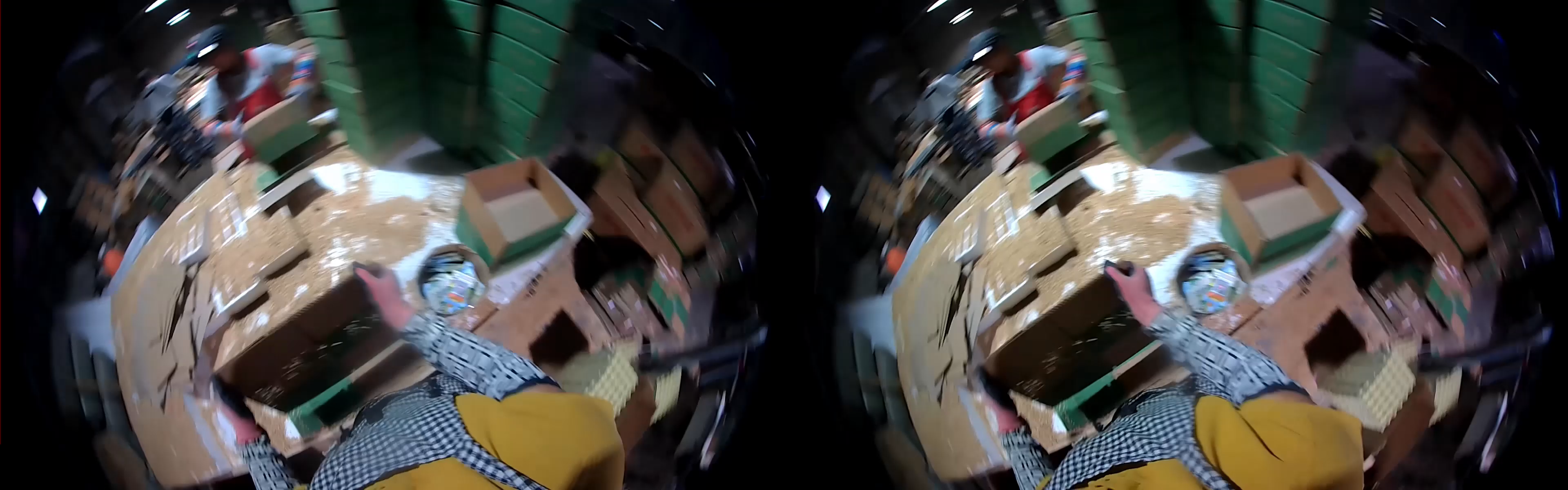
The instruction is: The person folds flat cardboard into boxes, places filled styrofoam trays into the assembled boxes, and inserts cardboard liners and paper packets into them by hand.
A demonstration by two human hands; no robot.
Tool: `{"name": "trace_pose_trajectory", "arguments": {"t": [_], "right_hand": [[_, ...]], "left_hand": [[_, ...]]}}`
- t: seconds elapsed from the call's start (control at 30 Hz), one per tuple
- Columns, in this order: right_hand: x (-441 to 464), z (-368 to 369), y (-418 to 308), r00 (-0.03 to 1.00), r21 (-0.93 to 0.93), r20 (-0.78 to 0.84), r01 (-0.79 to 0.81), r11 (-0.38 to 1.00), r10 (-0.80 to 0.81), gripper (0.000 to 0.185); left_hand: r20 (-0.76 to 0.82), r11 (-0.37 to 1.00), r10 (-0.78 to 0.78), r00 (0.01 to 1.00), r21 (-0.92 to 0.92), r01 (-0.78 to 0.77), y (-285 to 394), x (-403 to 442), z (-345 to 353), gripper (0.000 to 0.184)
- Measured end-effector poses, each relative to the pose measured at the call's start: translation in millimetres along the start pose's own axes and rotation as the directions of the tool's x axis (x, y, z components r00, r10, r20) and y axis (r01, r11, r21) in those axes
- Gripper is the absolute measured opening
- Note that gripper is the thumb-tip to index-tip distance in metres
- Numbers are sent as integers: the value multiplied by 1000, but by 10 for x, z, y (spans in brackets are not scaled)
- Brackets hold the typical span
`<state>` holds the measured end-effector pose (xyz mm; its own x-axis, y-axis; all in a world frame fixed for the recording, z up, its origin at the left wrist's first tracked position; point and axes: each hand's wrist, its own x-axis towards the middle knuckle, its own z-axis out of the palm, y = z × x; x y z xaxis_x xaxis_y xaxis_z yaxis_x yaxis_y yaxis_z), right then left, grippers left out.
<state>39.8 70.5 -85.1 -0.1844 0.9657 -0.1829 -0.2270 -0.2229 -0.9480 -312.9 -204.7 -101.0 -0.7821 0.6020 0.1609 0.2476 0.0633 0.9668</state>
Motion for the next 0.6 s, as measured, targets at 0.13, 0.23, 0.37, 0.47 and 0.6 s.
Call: {"name": "trace_pose_trajectory", "arguments": {"t": [0.13, 0.23, 0.37, 0.47, 0.6], "right_hand": [[-956, 119, -162, 865, 49, 313, 399, 916, -393, 40], [-296, -231, 275, 987, 191, 154, 14, 982, -44, 60], [-268, 246, -110, 682, -633, 540, 715, 296, -493, 82], [-150, 193, 211, 590, -555, 682, 803, 220, -433, 83], [-262, -14, -289, 282, -223, 958, 844, 487, -50, 72]], "left_hand": [[-62, 883, -167, 984, -453, 121, -477, -43, -246, 39], [66, 995, 32, 997, -93, -26, 224, -420, 57, 41], [882, 799, 94, 462, 211, -564, 1278, -1063, 819, 67], [838, 854, 196, 508, 109, -509, 885, -1525, 1084, 66], [182, 813, -26, 983, 576, -85, 564, -1367, 774, 83]]}}
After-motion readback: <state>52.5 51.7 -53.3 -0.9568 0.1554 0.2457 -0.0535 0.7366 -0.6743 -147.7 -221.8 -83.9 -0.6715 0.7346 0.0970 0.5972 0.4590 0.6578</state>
